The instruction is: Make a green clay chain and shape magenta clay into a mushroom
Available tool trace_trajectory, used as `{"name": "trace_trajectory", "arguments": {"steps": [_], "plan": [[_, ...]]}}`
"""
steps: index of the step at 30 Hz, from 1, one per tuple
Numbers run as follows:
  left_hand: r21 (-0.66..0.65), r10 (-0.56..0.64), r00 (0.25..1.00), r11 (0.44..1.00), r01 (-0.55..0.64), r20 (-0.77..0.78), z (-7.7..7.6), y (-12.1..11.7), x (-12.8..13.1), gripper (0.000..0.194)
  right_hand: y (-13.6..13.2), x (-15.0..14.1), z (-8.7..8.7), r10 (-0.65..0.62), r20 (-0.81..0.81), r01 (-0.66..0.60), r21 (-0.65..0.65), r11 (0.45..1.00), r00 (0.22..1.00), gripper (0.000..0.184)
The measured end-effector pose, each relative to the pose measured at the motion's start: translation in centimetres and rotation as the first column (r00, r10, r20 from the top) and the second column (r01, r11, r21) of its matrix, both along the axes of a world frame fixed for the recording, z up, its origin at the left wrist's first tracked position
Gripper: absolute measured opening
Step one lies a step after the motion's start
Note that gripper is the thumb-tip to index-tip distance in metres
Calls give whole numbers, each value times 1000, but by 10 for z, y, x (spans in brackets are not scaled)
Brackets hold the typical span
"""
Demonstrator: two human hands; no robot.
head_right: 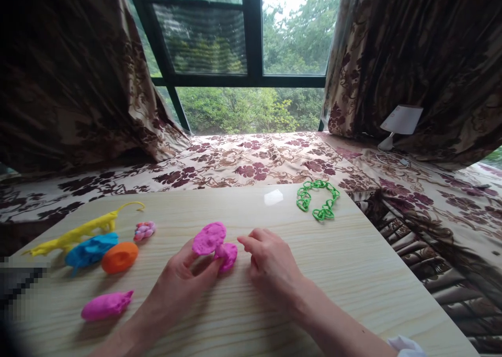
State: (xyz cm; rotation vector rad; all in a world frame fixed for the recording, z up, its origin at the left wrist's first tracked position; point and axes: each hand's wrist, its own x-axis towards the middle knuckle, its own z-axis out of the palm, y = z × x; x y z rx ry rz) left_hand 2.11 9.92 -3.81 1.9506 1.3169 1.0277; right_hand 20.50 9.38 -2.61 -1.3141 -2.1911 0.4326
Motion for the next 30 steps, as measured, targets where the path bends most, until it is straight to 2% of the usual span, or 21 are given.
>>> {"name": "trace_trajectory", "arguments": {"steps": [2, 6, 10, 17, 21, 24, 30], "plan": [[27, 34, 998, 999, -33, -57, -3, 1, -2, 21, -1, 1, 0, 12, -25, -12, 3, 1000, 1000, 50], [91, 19, 977, 996, 0, -210, -7, 5, -7, 13, -6, -2, -1, 53, 56, -54, 18, 998, 997, 31], [127, 45, 961, 992, -10, -274, -5, 5, -7, 12, -10, -8, -2, 51, 154, -59, 45, 997, 987, 27], [207, 14, 938, 976, 62, -347, 0, 4, -3, 14, -8, -18, -4, 50, 397, -108, 127, 986, 917, 16], [205, 24, 942, 978, 48, -336, -2, 4, -3, 13, -7, -12, -1, 59, 301, -86, 76, 993, 952, 16], [196, 19, 942, 979, 50, -336, -3, 2, -3, 14, -8, -8, -1, 35, 232, -48, 51, 998, 972, 22], [172, 3, 936, 983, 61, -352, 4, 1, 0, 16, -6, -14, -5, 53, 265, -68, 50, 996, 963, 25]]}}
